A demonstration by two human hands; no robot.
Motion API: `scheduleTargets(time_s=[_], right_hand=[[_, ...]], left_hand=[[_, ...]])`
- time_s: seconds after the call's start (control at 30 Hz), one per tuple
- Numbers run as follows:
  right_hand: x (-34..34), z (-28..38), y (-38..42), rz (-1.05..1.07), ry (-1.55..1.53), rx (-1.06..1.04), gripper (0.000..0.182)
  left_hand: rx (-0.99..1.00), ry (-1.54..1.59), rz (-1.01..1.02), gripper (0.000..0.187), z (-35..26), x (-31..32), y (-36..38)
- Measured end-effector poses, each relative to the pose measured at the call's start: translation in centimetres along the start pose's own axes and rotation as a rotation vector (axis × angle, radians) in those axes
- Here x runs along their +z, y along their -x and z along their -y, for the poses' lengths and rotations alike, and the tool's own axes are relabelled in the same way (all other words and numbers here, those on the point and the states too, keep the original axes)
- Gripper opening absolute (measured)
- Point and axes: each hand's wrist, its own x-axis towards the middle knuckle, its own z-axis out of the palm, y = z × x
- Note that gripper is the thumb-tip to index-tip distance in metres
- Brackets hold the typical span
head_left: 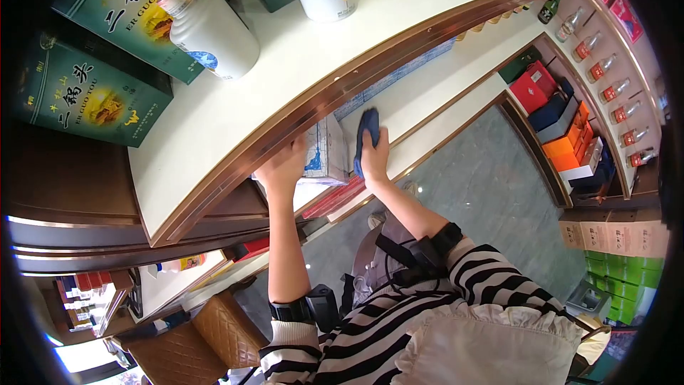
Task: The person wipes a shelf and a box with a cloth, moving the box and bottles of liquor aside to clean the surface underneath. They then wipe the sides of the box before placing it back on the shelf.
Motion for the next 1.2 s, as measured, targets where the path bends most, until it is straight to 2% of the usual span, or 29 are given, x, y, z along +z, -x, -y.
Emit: scheduleTargets(time_s=[0.03,0.1,0.17,0.2,0.33,0.37,0.43,0.5,0.53,0.57,0.63,0.67,0.73,0.77,0.8,0.83,0.9,0.93,1.03,1.1,1.13,1.17,1.2], right_hand=[[0.6,3.2,0.9,0.0,0.001,0.002,0.014],[2.0,7.8,2.4,0.122,-0.167,-0.141,0.012],[3.7,7.0,3.0,0.128,-0.078,-0.489,0.011],[3.7,6.8,3.3,0.172,-0.138,-0.343,0.012],[2.5,3.2,2.9,0.21,0.037,-0.224,0.01],[1.9,0.7,2.8,0.208,0.036,-0.225,0.01],[0.6,-4.8,2.5,0.195,0.355,-0.113,0.019],[-1.1,-8.3,2.7,0.273,0.458,0.241,0.026],[-2.1,-11.5,2.2,0.321,0.489,0.204,0.03],[-2.3,-10.9,2.0,0.313,0.483,0.205,0.03],[-2.4,-9.2,1.0,0.373,0.418,0.456,0.029],[-1.9,-9.6,0.7,0.236,0.434,0.265,0.023],[-0.7,-3.7,0.7,0.078,0.19,0.128,0.02],[-0.2,0.0,1.1,0.031,0.086,0.039,0.018],[0.5,3.4,1.6,0.055,0.028,-0.05,0.017],[1.1,5.9,2.2,0.077,-0.029,-0.138,0.015],[2.0,7.9,3.1,0.276,-0.031,-0.27,0.014],[2.8,7.6,3.1,0.198,0.012,-0.455,0.016],[3.0,4.3,2.0,0.179,0.107,-0.373,0.016],[2.2,-0.9,1.0,0.196,0.178,-0.32,0.019],[1.6,-4.2,0.6,0.221,0.329,-0.212,0.021],[0.9,-6.7,0.4,0.242,0.476,-0.104,0.023],[-0.1,-8.5,0.3,0.236,0.473,-0.11,0.023]], left_hand=[[0.0,0.0,0.002,0.035,-0.3,-0.4,-0.2],[-0.194,0.184,0.19,0.037,-1.2,-2.1,-0.9],[-0.208,0.221,0.221,0.037,-1.5,-3.3,-1.3],[-0.223,0.257,0.25,0.037,-1.6,-3.5,-1.3],[-0.212,0.251,0.125,0.038,-1.8,-3.1,-1.1],[-0.222,0.257,0.149,0.038,-1.7,-3.0,-1.2],[-0.22,0.263,0.17,0.038,-1.9,-3.3,-1.6],[-0.268,0.263,0.228,0.036,-2.4,-4.2,-1.9],[-0.256,0.264,0.228,0.036,-2.3,-4.2,-1.8],[-0.289,0.274,0.251,0.036,-2.2,-4.0,-1.8],[-0.322,0.287,0.271,0.035,-2.2,-4.1,-1.9],[-0.309,0.288,0.268,0.035,-2.3,-4.3,-1.9],[-0.294,0.29,0.263,0.034,-2.0,-3.8,-1.8],[-0.191,0.283,0.161,0.034,-1.4,-2.9,-1.4],[-0.088,0.275,0.062,0.035,-1.1,-2.3,-1.1],[-0.088,0.276,0.068,0.035,-1.1,-2.3,-1.1],[-0.065,0.163,0.08,0.03,-1.1,-2.3,-1.0],[-0.064,0.164,0.084,0.03,-1.2,-2.5,-0.9],[-0.05,0.178,0.129,0.028,-1.5,-3.5,-1.2],[-0.206,0.228,0.193,0.027,-2.1,-3.9,-1.6],[-0.202,0.229,0.191,0.027,-1.7,-3.4,-1.4],[-0.021,0.114,0.112,0.029,-0.9,-2.4,-0.9],[0.159,-0.001,0.028,0.032,-0.6,-2.0,-0.8]])
